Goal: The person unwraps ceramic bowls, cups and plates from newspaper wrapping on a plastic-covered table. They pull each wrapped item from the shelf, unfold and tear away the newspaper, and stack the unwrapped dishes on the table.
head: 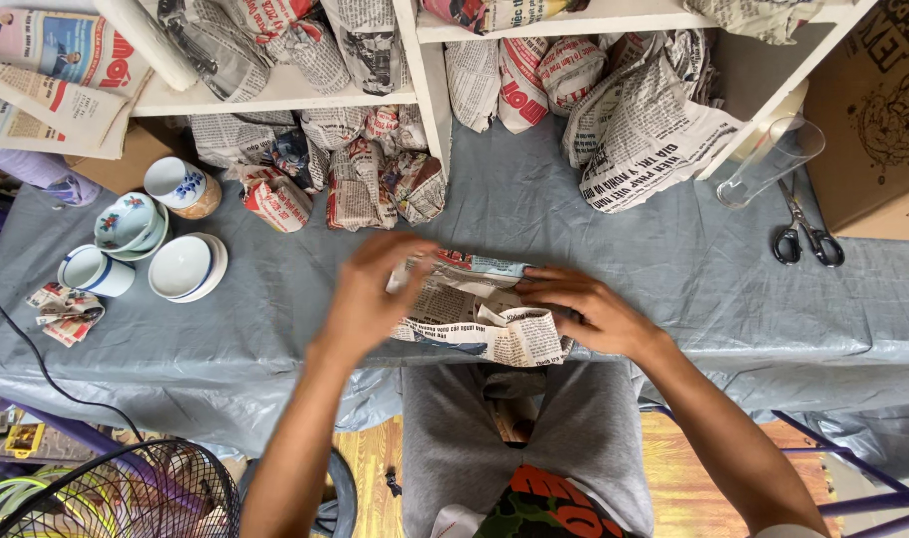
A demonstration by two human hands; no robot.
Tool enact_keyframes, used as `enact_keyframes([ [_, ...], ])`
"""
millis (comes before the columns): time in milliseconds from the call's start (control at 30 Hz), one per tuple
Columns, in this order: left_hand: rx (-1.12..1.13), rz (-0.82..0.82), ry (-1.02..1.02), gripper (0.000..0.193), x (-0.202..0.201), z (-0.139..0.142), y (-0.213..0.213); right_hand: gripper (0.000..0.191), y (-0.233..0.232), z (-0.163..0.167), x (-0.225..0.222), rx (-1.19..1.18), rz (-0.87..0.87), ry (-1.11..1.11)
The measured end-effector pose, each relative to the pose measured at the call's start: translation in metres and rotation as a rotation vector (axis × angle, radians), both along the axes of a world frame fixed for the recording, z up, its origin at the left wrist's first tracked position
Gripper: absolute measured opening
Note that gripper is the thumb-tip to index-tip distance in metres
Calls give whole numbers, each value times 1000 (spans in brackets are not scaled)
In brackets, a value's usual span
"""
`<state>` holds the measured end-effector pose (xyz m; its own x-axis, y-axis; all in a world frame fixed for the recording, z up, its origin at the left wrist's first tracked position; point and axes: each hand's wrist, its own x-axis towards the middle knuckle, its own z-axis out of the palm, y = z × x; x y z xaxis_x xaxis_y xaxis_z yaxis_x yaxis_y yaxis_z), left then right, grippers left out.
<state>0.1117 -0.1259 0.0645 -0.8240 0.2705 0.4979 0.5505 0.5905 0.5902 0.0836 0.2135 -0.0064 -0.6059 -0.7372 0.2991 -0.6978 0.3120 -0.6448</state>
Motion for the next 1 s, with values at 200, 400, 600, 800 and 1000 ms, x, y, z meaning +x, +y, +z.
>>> enact_keyframes([
  [200, -441, -159, 178, 82, 45, -20, 116, 64, -2, 8, 13, 41, -20, 76],
  [400, -643, -235, -224, 39, 84, -35, 115, 65, -2, 14, 11, 21, 12, 85],
  [600, -448, -228, 73, 57, 109, -57, 119, 66, -5, 6, 12, 41, -5, 105],
  [800, -278, -148, 101, 58, 119, -82, 121, 58, 2, -10, 10, 10, -26, 94],
  [1000, -238, -115, 44, 58, 117, -81, 124, 15, 8, -31, 6, -142, -127, 77],
])
